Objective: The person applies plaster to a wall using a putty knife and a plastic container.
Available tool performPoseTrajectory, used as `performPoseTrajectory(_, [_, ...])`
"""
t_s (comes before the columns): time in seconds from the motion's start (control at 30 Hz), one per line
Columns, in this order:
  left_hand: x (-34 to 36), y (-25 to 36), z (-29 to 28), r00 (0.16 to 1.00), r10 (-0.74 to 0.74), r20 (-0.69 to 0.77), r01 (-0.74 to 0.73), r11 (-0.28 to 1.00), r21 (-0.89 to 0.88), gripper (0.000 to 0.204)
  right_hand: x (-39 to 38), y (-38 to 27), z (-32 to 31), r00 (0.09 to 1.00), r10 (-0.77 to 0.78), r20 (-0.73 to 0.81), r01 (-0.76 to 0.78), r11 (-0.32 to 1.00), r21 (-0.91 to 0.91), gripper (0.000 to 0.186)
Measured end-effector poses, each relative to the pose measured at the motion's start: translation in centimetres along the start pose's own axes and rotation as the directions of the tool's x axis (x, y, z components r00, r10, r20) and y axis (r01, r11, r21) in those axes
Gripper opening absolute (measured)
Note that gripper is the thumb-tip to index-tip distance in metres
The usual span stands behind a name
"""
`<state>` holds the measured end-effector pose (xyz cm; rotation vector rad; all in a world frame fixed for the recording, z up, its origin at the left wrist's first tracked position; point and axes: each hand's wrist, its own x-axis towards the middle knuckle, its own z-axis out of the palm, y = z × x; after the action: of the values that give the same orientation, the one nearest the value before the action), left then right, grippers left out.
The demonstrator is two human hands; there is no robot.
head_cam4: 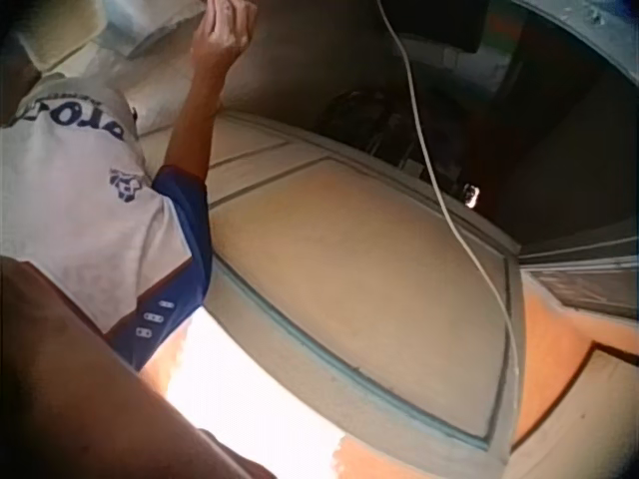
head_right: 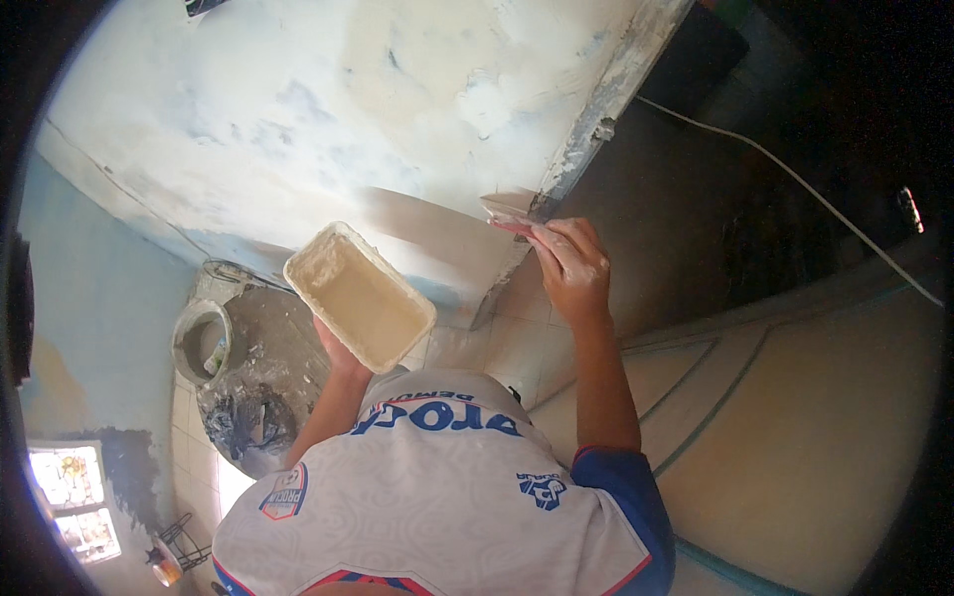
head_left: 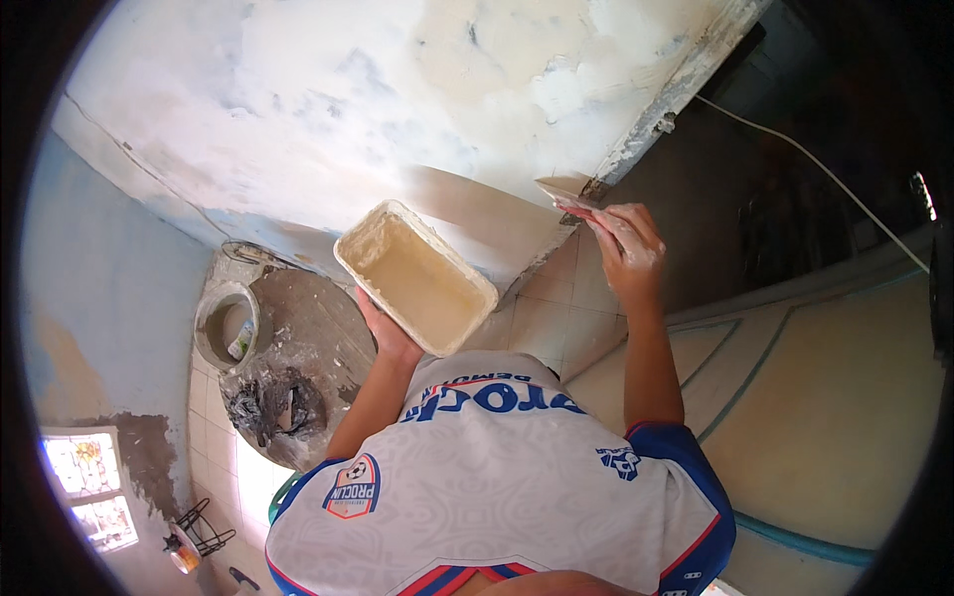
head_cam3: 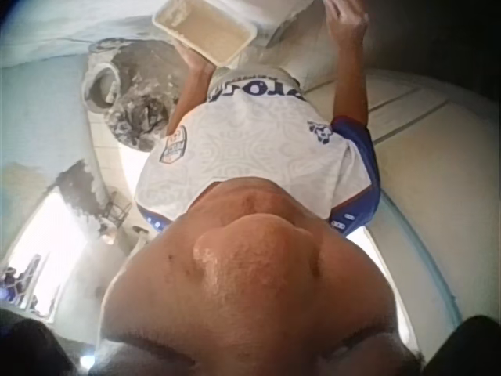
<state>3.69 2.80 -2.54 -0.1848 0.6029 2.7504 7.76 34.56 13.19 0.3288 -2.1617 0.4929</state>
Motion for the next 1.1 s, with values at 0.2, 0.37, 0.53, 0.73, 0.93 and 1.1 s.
performPoseTrajectory(0.2, [-0.5, -0.3, 0.4, 0.998, -0.013, 0.058, 0.014, 1.000, -0.018, 0.079, 1.0, -0.5, -1.1, 0.994, -0.062, -0.088, 0.053, 0.994, -0.100, 0.018])
performPoseTrajectory(0.37, [-1.0, -0.3, 0.0, 0.999, -0.006, 0.037, 0.006, 1.000, -0.004, 0.079, 2.2, -0.8, -3.7, 0.980, -0.072, -0.187, 0.066, 0.997, -0.038, 0.023])
performPoseTrajectory(0.53, [-1.1, -0.6, -1.3, 0.999, -0.011, 0.037, 0.012, 0.999, -0.044, 0.081, 0.5, 0.4, -2.5, 0.999, -0.030, 0.045, 0.025, 0.994, 0.111, 0.026])
performPoseTrajectory(0.73, [-2.8, -0.2, 0.2, 0.998, 0.010, 0.055, -0.007, 0.999, -0.041, 0.082, 2.8, -0.7, -3.3, 0.995, -0.069, -0.075, 0.078, 0.989, 0.122, 0.020])
performPoseTrajectory(0.93, [-2.2, 0.3, 1.9, 0.999, -0.051, -0.008, 0.050, 0.992, -0.119, 0.072, 12.1, -5.7, -8.2, 0.905, 0.254, -0.341, -0.115, 0.918, 0.379, 0.015])
performPoseTrajectory(1.1, [-2.5, 0.7, 1.7, 0.998, -0.053, 0.045, 0.059, 0.991, -0.122, 0.076, 21.4, -9.6, -11.8, 0.865, 0.306, -0.399, -0.091, 0.876, 0.475, 0.017])
